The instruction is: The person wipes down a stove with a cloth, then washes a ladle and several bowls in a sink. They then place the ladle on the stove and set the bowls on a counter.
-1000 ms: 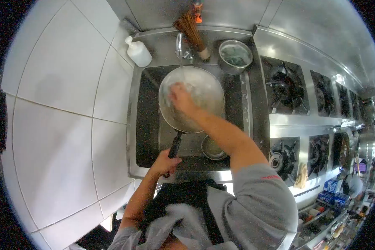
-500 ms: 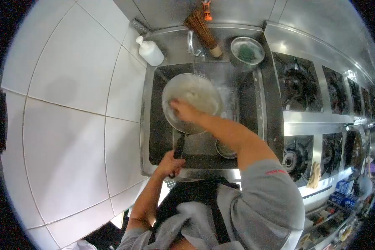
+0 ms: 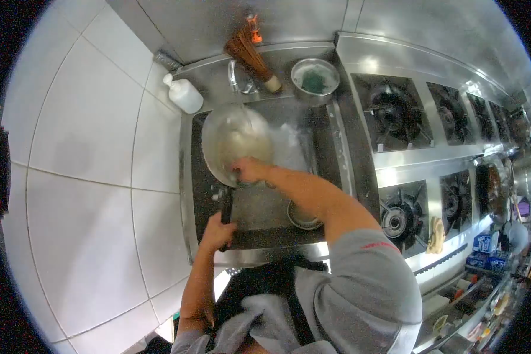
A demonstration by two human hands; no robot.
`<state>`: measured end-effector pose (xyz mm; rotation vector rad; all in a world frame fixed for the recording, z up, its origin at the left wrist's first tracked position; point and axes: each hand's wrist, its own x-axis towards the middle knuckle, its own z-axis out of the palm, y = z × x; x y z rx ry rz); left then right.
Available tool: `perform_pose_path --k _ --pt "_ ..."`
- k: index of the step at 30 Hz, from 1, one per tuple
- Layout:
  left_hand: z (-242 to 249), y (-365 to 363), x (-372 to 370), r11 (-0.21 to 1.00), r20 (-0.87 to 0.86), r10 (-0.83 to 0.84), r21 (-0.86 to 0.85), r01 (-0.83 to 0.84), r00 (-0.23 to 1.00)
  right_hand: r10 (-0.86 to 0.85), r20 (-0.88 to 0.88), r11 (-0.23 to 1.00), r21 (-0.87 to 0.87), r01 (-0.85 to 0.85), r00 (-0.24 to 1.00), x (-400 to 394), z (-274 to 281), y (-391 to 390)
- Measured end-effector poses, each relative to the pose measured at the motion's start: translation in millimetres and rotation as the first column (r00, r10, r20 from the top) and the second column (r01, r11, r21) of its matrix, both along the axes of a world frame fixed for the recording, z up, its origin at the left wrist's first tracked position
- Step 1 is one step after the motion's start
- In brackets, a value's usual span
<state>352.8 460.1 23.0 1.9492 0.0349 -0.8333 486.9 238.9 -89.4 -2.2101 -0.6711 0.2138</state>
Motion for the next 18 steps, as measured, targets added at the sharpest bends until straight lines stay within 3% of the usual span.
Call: perform_pose_path --k 2,3,4,5,6,7,9,10,12,13,15,17,18 --pt "-4 13 5 0.954 0.257 -0.100 0.298 0.020 0.961 -0.019 -0.069 0.957 -0.290 -0.002 0.997 8 -12 -47" --pt "-6 18 6 0.899 0.366 -0.171 0.439 -0.007 0.915 -0.110 0.118 0.927 -0.347 0.145 0.987 17 -13 -72" --pt "-11 20 7 0.900 0.367 -0.161 0.435 -0.016 0.916 -0.249 -0.167 0.927 -0.325 0.186 0.954 21 64 -94" --pt "-15 22 9 0.897 0.382 -0.180 0.442 -0.008 0.906 -0.265 0.006 0.917 -0.307 0.254 0.964 35 78 -124" --pt "-17 24 9 0.890 0.391 -0.206 0.455 0.006 0.897 -0.442 0.066 0.886 -0.124 0.447 0.894 34 112 -144" --pt "-6 21 11 0.890 0.390 -0.202 0.455 0.003 0.898 -0.486 0.114 0.859 -0.119 0.498 0.866 51 126 -168" --pt "23 4 16 0.987 -0.044 -0.031 0.159 0.038 0.999 -0.603 0.345 0.726 -0.137 0.674 0.719 65 159 -199" --pt "16 2 13 0.988 -0.046 -0.025 0.152 0.031 0.999 -0.595 0.348 0.729 -0.144 0.669 0.724 73 159 -216" --pt "-2 -1 8 0.947 -0.372 0.055 -0.274 -0.166 0.927 -0.639 0.296 0.651 -0.284 0.704 0.710 89 157 -230" --pt "-7 -4 4 0.943 -0.371 0.065 -0.280 -0.178 0.926 -0.627 0.302 0.658 -0.287 0.696 0.718 91 152 -224" --pt "-17 -14 -4 0.869 -0.498 0.034 -0.414 -0.272 0.867 -0.302 0.578 0.784 -0.302 0.542 0.758 80 138 -198" --pt "-26 -22 -13 0.823 -0.531 0.025 -0.470 -0.319 0.847 -0.063 0.343 0.903 -0.381 0.200 0.937 59 138 -160" --pt "-28 -27 -18 0.780 -0.557 -0.001 -0.520 -0.348 0.831 -0.052 0.335 0.904 -0.384 0.187 0.941 48 129 -147"
